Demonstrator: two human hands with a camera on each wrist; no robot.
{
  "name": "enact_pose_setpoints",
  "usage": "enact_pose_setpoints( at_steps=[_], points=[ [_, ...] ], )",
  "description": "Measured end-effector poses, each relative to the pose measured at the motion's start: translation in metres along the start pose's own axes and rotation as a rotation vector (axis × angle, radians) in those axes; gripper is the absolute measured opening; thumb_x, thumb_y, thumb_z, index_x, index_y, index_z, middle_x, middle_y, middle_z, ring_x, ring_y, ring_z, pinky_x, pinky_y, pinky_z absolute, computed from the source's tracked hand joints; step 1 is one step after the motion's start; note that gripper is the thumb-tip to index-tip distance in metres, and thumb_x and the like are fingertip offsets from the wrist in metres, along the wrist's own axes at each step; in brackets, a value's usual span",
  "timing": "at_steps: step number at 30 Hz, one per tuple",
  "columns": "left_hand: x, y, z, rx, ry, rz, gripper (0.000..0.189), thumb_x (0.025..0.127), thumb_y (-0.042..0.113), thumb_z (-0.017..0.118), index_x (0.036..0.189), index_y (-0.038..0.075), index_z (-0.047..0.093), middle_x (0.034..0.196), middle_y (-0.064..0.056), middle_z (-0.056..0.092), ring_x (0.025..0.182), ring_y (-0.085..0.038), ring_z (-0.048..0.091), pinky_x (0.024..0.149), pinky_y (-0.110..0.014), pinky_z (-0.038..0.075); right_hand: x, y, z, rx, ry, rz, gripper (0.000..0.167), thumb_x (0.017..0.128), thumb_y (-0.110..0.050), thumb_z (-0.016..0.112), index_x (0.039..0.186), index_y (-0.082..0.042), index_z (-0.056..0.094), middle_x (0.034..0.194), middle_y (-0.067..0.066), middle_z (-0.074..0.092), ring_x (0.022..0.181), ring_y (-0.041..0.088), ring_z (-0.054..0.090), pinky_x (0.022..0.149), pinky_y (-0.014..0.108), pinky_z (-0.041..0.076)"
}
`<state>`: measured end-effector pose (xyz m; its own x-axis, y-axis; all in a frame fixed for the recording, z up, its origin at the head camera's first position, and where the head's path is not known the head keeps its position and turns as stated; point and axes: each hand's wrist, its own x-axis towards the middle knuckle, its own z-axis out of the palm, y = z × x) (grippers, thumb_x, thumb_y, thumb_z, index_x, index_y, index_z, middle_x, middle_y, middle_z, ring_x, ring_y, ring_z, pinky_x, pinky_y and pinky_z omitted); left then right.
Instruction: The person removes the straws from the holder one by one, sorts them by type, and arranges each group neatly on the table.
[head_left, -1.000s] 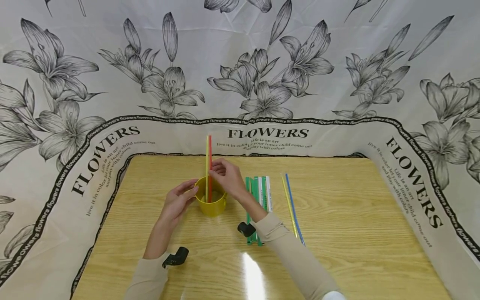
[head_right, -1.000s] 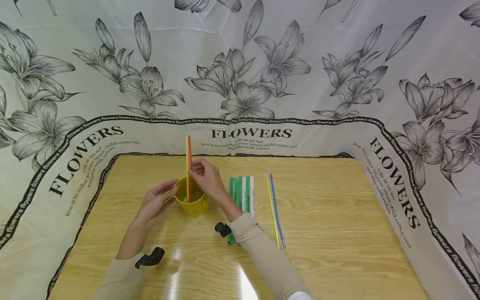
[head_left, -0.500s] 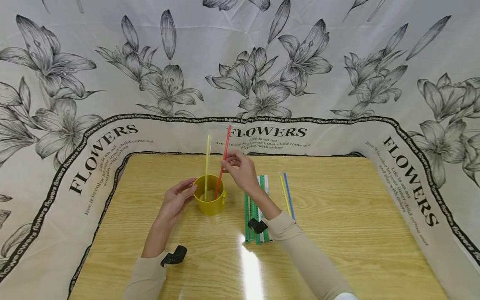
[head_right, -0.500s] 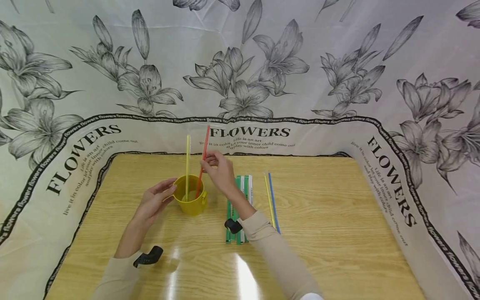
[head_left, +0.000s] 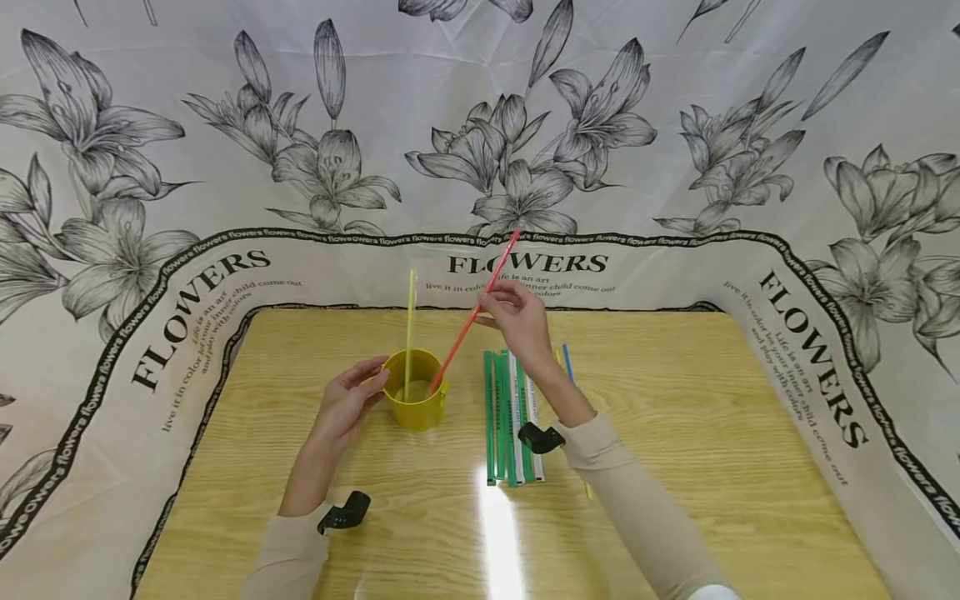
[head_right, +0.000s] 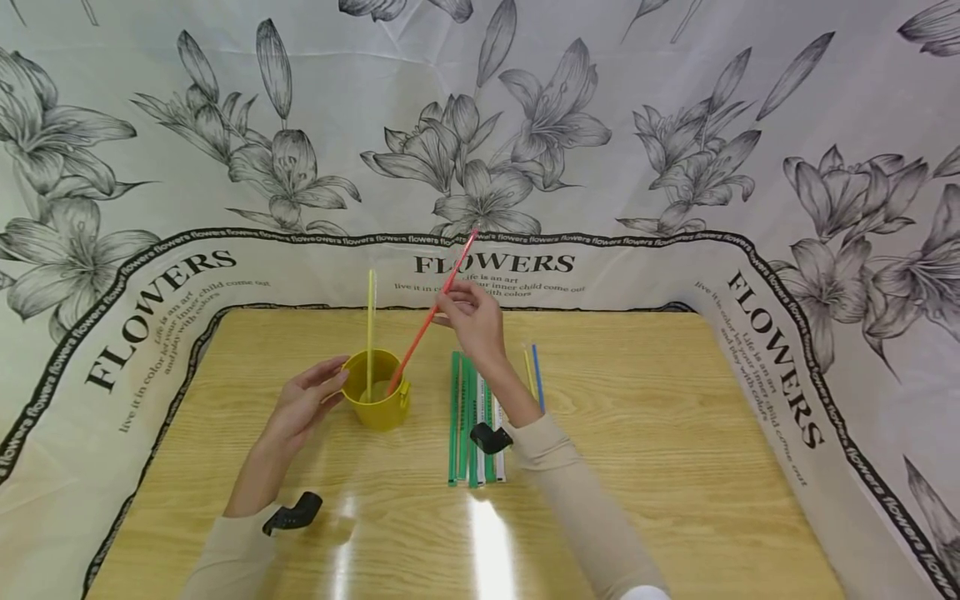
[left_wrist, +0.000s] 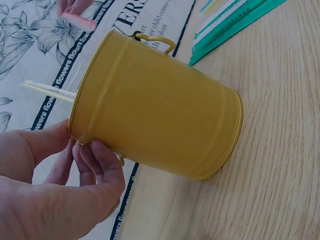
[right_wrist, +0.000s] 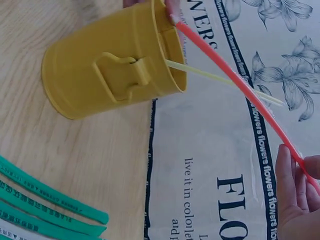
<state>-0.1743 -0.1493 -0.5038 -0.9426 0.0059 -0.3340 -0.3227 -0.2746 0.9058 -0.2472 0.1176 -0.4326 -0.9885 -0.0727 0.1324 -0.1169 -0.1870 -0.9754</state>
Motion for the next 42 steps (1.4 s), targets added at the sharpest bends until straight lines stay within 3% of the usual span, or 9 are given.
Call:
enact_pose_setpoints(
  at_steps=[4,16,24,29,33,42],
  points=[
    [0.0,0.001,-0.001,0.013,-0.008,0.003,0.044,0.104,0.006,0.061,0.147,-0.002,0.052,0.137,-0.01,0.054,0.108,-0.012,0.064,0.088,-0.021,0.055,0.001,-0.005,-0.011,0.02,0.038,0.013,0.033,0.1,-0.001,0.066,0.128,0.013,0.055,0.106,0.01,0.063,0.09,0.017,0.07,0.091,0.045,0.058],
    [0.001,0.0,-0.001,0.009,0.0,0.001,0.044,0.104,0.006,0.062,0.146,-0.002,0.053,0.136,-0.01,0.055,0.119,-0.022,0.061,0.088,-0.022,0.055,-0.004,-0.007,-0.051,-0.098,0.102,0.051,0.035,0.101,-0.011,0.068,0.132,0.004,0.062,0.111,0.01,0.065,0.09,0.018,0.069,0.081,0.041,0.061],
    [0.0,0.001,-0.001,0.01,0.001,-0.001,0.043,0.103,0.005,0.062,0.145,-0.002,0.054,0.133,-0.008,0.056,0.111,-0.016,0.062,0.09,-0.024,0.054,-0.014,0.0,-0.077,-0.158,0.127,0.078,0.036,0.101,-0.012,0.068,0.131,0.006,0.062,0.108,0.008,0.066,0.09,0.02,0.069,0.079,0.034,0.062],
    [0.0,0.001,-0.001,0.017,0.007,-0.003,0.043,0.103,0.006,0.062,0.145,-0.001,0.055,0.131,-0.007,0.057,0.105,-0.012,0.063,0.097,-0.031,0.053,-0.022,0.007,-0.093,-0.222,0.134,0.095,0.039,0.101,-0.015,0.069,0.133,0.005,0.06,0.104,0.003,0.069,0.087,0.014,0.069,0.077,0.033,0.062],
    [0.0,0.0,-0.001,0.008,0.006,-0.005,0.043,0.104,0.005,0.062,0.145,-0.002,0.054,0.132,-0.008,0.056,0.104,-0.012,0.063,0.094,-0.028,0.054,-0.03,0.012,-0.106,-0.253,0.137,0.1,0.041,0.101,-0.015,0.069,0.134,0.006,0.059,0.103,0.0,0.07,0.087,0.011,0.069,0.078,0.034,0.062],
    [0.001,-0.001,-0.002,-0.003,-0.001,0.0,0.043,0.104,0.006,0.062,0.145,-0.002,0.054,0.137,-0.012,0.054,0.104,-0.011,0.064,0.089,-0.023,0.054,-0.045,0.021,-0.133,-0.302,0.138,0.114,0.041,0.101,-0.015,0.069,0.135,0.006,0.059,0.109,0.01,0.071,0.087,0.011,0.069,0.076,0.033,0.062]
  ],
)
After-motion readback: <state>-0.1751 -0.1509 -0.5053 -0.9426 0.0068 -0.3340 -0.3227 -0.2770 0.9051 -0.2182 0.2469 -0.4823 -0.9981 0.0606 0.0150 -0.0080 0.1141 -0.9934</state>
